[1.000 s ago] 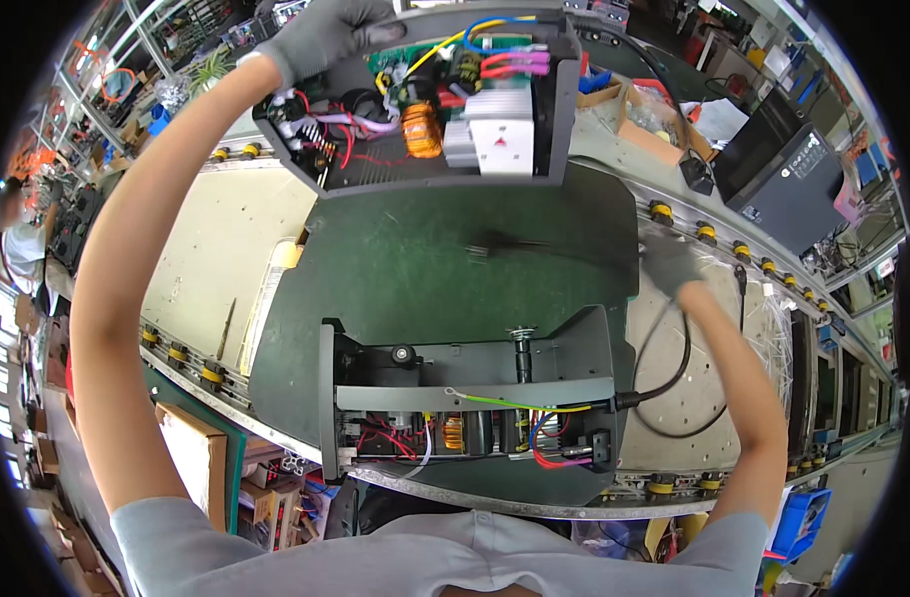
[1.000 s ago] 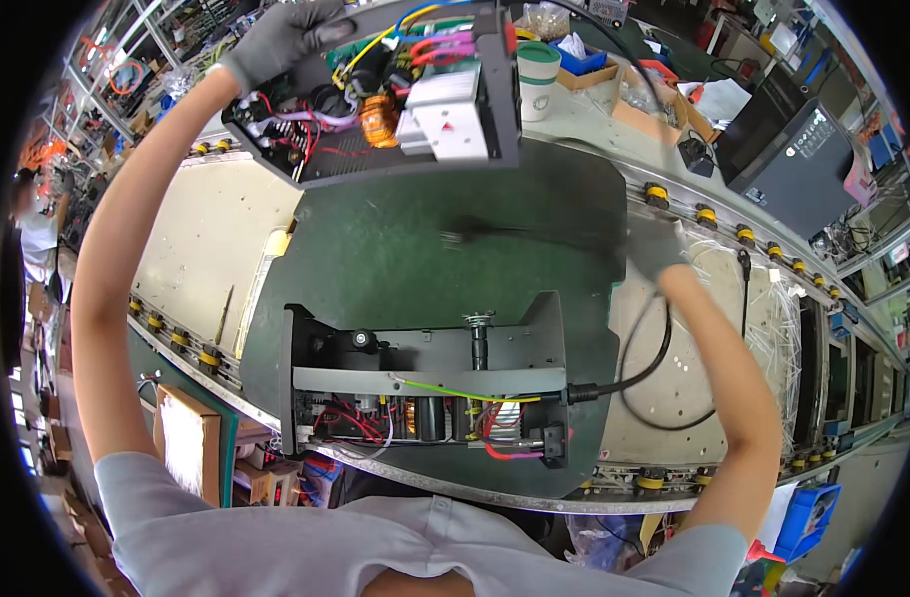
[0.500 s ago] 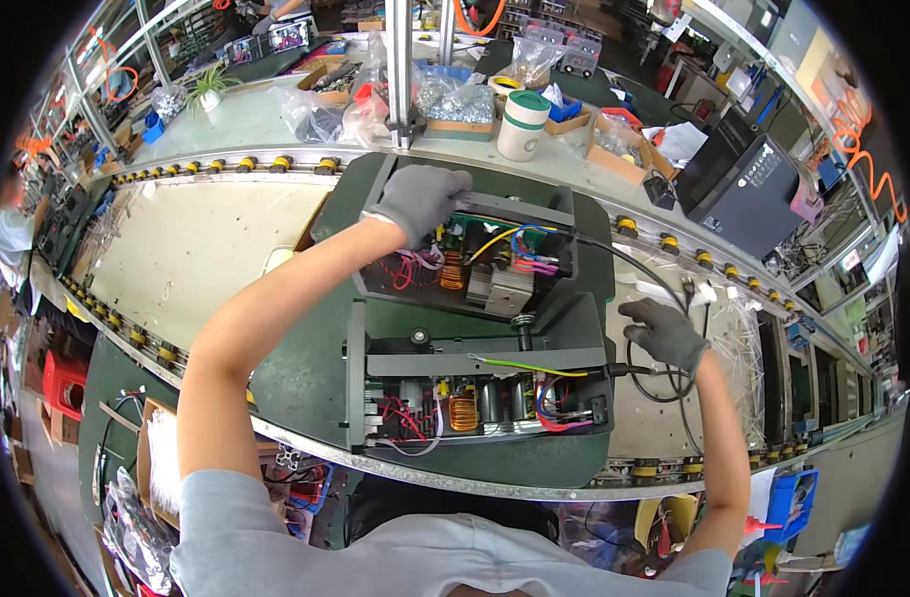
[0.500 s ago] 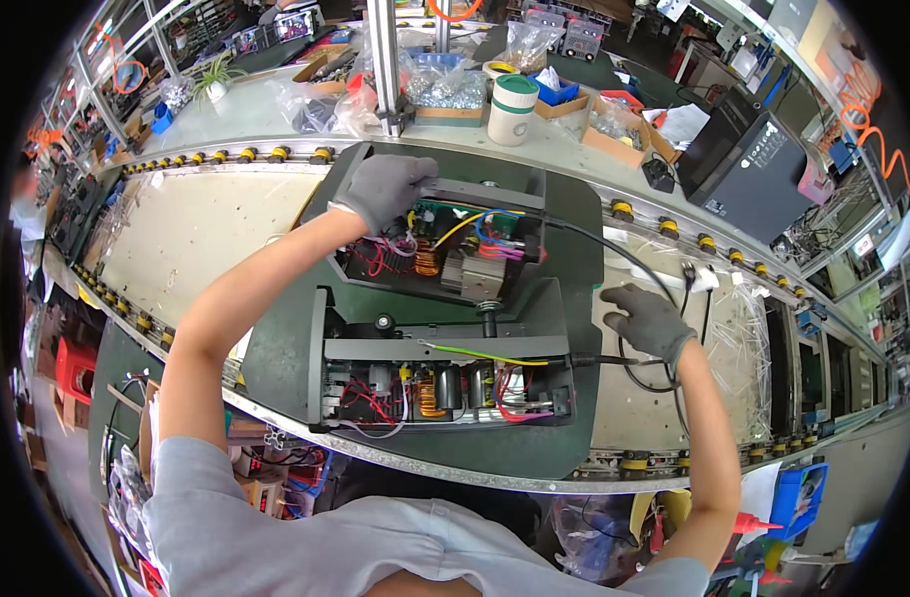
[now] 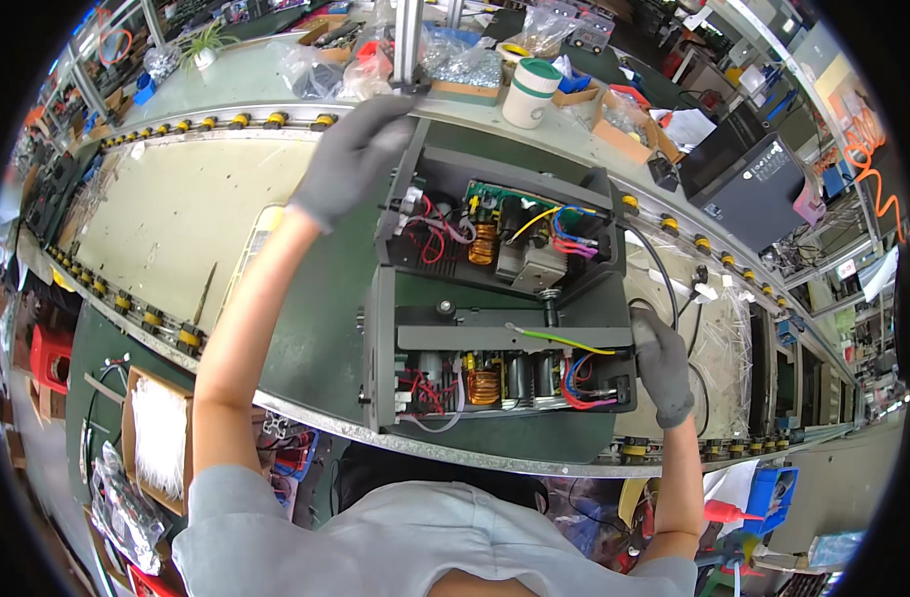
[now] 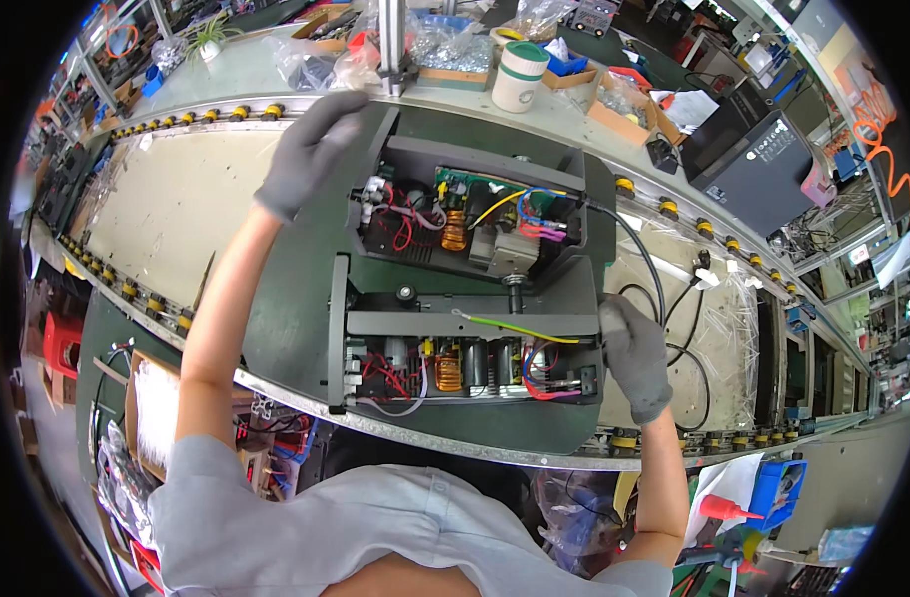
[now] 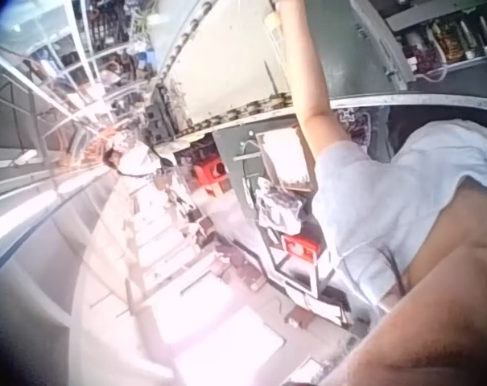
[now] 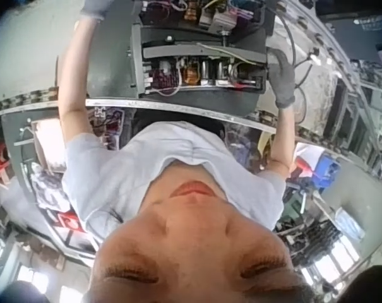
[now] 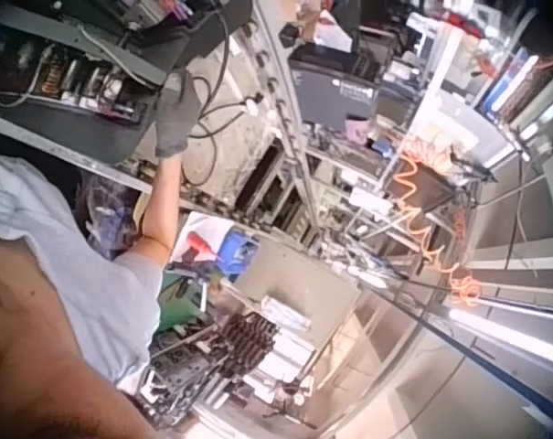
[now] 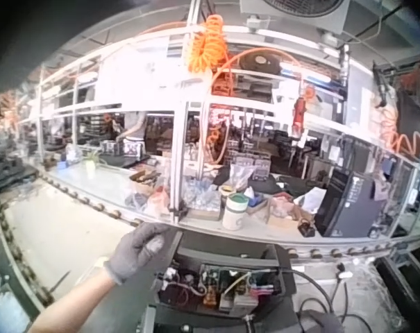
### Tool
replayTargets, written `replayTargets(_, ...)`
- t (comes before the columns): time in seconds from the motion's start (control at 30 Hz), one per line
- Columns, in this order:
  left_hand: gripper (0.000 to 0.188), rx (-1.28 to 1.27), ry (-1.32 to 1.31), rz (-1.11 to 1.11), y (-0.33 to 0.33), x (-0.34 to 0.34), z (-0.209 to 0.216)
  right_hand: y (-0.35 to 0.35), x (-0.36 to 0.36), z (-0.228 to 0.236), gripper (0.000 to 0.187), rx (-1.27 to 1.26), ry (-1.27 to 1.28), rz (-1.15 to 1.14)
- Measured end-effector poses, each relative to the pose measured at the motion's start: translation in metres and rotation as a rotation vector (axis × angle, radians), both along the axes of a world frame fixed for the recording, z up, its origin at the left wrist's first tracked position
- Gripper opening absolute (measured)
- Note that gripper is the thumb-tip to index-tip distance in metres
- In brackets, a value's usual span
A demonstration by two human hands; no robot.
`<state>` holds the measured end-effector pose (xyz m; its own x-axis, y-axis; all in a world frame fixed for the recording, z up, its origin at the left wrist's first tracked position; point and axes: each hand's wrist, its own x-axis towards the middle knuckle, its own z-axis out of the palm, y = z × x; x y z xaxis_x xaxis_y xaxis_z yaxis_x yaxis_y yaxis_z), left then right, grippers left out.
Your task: The recorder assembles industrial power supply units on a conveyor belt, connecting internal wires, applying hot glue, securing covers with an electric screwdriver, and applying labels.
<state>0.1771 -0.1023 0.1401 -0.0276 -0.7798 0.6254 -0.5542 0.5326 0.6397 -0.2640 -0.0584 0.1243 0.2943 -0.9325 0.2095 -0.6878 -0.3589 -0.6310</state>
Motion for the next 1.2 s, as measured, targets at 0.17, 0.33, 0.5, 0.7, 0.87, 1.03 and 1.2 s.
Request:
replayTargets(0.17,0.05,0.113,-0.066,0.169,0.063,0.036,-0.098,0.011,-0.001,-0.012,0.027,-0.064,-0.209,-0.063)
replayTargets(0.33,0.064,0.304,0.014,0.11,0.065,0.006,-0.146,0.043,-0.003,0.0,0.025,0.097,-0.194,-0.178)
replayTargets(0.5,0.069,0.252,-0.006,0.274,0.044,-0.017,-0.149,0.08,-0.006,-0.017,0.039,-0.422,0.023,-0.242)
replayTargets(0.7,0.063,0.122,-0.1,0.372,0.018,-0.024,-0.134,0.123,0.015,-0.056,0.056,-0.558,-0.3,-0.368)
replayTargets(0.87,0.068,0.504,-0.187,0.468,-0.02,-0.02,-0.076,0.122,0.022,-0.086,0.037,-0.288,-0.255,-0.16)
replayTargets(1.03,0.072,0.671,-0.078,0.321,-0.041,-0.012,-0.033,0.109,0.01,-0.11,0.04,-0.291,-0.292,-0.185)
replayTargets(1.2,0.026,1.047,0.181,0.002,-0.052,0.012,-0.016,0.095,0.018,-0.086,0.046,-0.399,-0.129,-0.276)
